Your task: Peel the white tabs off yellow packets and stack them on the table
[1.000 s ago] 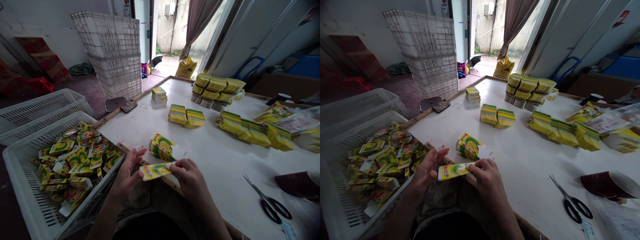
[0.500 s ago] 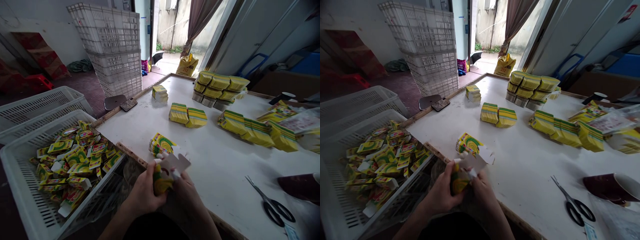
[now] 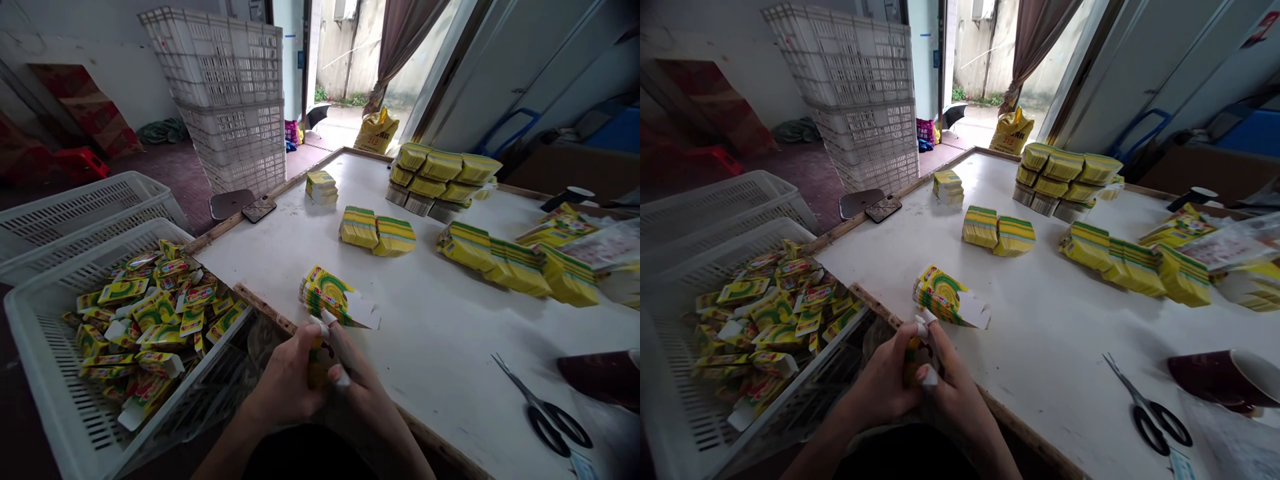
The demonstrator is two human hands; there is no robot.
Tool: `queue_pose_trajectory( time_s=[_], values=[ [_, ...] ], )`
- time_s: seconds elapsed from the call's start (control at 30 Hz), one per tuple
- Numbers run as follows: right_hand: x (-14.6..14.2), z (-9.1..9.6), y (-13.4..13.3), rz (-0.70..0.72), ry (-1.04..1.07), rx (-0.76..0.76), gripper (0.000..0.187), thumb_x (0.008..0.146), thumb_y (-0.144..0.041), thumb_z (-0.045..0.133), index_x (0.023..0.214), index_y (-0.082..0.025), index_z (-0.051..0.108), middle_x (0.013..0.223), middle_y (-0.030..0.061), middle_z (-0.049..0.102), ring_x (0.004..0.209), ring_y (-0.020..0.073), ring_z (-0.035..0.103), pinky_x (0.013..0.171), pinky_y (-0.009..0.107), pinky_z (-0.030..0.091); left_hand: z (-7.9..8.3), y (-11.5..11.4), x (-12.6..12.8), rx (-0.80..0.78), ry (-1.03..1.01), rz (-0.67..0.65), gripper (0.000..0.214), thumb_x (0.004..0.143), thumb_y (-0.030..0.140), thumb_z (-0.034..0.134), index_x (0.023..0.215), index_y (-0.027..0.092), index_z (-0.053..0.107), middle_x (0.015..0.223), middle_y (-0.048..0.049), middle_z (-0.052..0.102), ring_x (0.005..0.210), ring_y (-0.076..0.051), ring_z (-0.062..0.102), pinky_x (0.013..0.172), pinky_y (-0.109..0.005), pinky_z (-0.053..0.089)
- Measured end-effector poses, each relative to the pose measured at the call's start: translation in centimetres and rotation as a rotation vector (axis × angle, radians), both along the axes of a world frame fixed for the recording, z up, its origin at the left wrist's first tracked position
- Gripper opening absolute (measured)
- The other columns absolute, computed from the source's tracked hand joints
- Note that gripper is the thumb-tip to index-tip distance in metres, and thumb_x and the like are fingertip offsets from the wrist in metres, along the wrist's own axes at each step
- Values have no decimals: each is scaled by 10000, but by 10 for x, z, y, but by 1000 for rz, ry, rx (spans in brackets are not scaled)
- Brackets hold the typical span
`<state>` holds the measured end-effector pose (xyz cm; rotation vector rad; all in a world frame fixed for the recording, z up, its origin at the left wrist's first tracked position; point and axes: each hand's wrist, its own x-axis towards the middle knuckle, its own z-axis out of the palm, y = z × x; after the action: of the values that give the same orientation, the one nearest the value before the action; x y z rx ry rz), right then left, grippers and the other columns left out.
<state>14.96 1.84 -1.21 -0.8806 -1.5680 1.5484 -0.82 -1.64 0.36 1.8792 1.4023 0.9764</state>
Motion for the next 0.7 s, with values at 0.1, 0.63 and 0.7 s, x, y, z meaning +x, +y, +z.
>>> queue_pose_trajectory(
  time_s=[0.1, 0.63, 0.7],
  values=[
    [1, 6, -1, 7, -95, 143, 592, 894, -334, 625, 1459, -263, 464, 1439, 88, 556, 1350, 320, 485, 1112, 467, 407, -7, -1, 6, 21, 16, 34, 639, 699, 105, 603, 1247, 260, 314, 1084, -73, 574, 932, -249, 635, 779, -355, 517],
    [17, 9, 15, 205, -441, 439, 441, 928, -226, 576, 1367, -265, 575, 1574, 163, 337, 1429, 340, 366, 1070, 475, 439, 7, 2, -19, -89, 93, 178, 456, 643, 287, 785, 1057, 225, 606, 1003, -62, 663, 925, -280, 645, 818, -376, 503],
    [25, 17, 21, 264, -410, 436, 336, 921, -284, 610, 1252, -265, 666, 1490, 164, 461, 1393, 337, 425, 1047, 466, 457, 10, 3, -21, -103, 91, 147, 460, 640, 301, 793, 1058, 226, 618, 989, -58, 670, 903, -271, 652, 793, -356, 504]
  ],
)
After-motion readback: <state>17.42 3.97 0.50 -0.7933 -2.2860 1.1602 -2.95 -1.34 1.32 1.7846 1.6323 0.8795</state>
